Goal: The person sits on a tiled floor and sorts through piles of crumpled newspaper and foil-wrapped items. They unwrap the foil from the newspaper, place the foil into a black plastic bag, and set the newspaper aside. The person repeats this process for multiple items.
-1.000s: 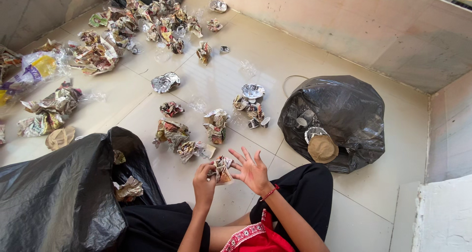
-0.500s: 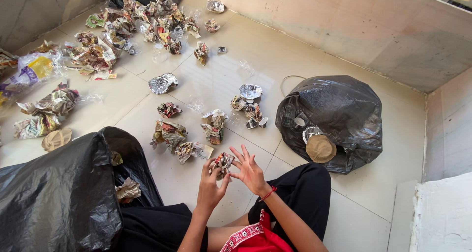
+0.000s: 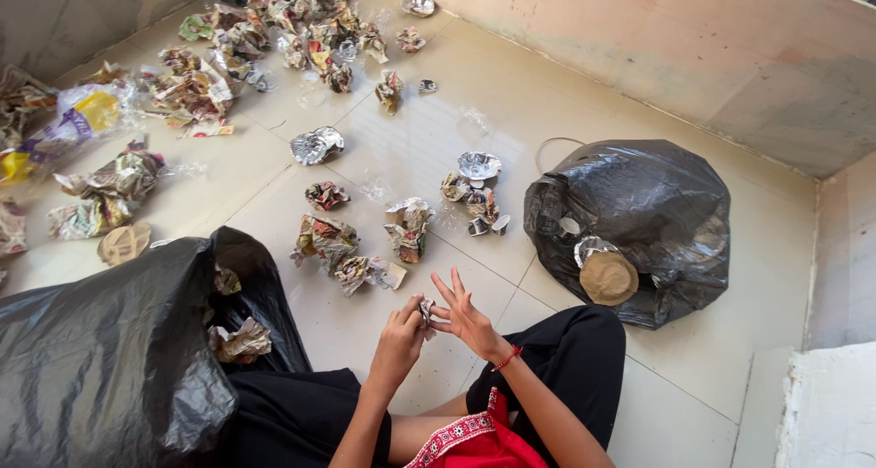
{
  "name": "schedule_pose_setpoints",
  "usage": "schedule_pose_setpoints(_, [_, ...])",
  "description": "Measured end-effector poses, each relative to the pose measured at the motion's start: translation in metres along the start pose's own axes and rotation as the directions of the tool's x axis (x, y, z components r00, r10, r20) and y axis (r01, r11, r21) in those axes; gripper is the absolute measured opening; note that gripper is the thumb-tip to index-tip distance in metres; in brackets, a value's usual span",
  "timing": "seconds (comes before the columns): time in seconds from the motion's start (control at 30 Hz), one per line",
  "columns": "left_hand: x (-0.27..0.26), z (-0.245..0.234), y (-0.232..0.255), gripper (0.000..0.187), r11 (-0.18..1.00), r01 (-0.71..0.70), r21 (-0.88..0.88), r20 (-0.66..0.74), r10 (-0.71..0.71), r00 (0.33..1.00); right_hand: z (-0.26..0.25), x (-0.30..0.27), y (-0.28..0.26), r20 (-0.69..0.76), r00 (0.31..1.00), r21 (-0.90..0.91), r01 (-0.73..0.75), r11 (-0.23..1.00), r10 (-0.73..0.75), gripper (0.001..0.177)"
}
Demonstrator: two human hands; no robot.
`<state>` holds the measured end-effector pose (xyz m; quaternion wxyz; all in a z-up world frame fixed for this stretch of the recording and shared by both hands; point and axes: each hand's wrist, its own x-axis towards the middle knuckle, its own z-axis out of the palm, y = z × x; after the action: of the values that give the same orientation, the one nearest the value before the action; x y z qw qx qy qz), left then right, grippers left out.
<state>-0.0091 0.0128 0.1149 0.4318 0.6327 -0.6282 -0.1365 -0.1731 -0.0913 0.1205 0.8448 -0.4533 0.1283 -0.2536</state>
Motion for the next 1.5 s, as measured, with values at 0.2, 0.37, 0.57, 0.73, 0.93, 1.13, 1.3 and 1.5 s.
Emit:
schedule_pose_setpoints(0.2, [-0.004, -0.007, -0.019, 0.029, 0.979, 0.147, 0.14, -0.084, -0.137, 0.987, -0.016, 0.011, 0.008, -0.278, 0.961, -0.244, -0.062, 0.968, -0.008, 0.101])
schedule_pose_setpoints(0.37, [-0.003, -0.098, -0.088, 0.024, 0.859, 0.408, 0.309, -0.273, -0.331, 0.903, -0.037, 0.005, -0.004, -0.461, 0.886, -0.32, -0.113, 0.941, -0.05, 0.1])
schedule_pose_setpoints(0.57, [-0.037, -0.223, -0.191, 0.037, 0.416, 0.575, 0.705, -0.35, -0.501, 0.792, -0.023, 0.016, 0.02, -0.397, 0.917, -0.36, -0.19, 0.913, 0.035, 0.094])
schedule_pose_setpoints(0.73, [-0.062, -0.255, -0.264, 0.051, 0.295, 0.644, 0.706, -0.34, -0.657, 0.673, -0.018, 0.02, 0.037, -0.375, 0.927, -0.434, -0.163, 0.886, -0.013, 0.088])
schedule_pose_setpoints(0.93, [-0.063, -0.226, -0.285, 0.069, 0.102, 0.622, 0.776, -0.342, -0.761, 0.551, -0.028, 0.019, 0.041, -0.37, 0.929, -0.449, -0.146, 0.881, -0.035, 0.086])
schedule_pose_setpoints(1.13, [-0.033, -0.203, -0.248, 0.087, -0.097, 0.536, 0.838, -0.339, -0.863, 0.374, -0.027, 0.014, 0.033, -0.358, 0.933, -0.439, -0.147, 0.886, -0.022, 0.086])
schedule_pose_setpoints(1.3, [-0.017, -0.194, -0.183, 0.076, -0.143, 0.559, 0.817, -0.487, -0.69, 0.535, -0.026, 0.015, 0.03, -0.329, 0.943, -0.425, -0.111, 0.898, -0.039, 0.085])
schedule_pose_setpoints(1.5, [0.002, -0.105, -0.111, 0.039, 0.582, 0.244, 0.776, 0.151, -0.547, 0.824, -0.023, 0.017, 0.028, -0.327, 0.942, -0.427, -0.077, 0.901, -0.074, 0.084])
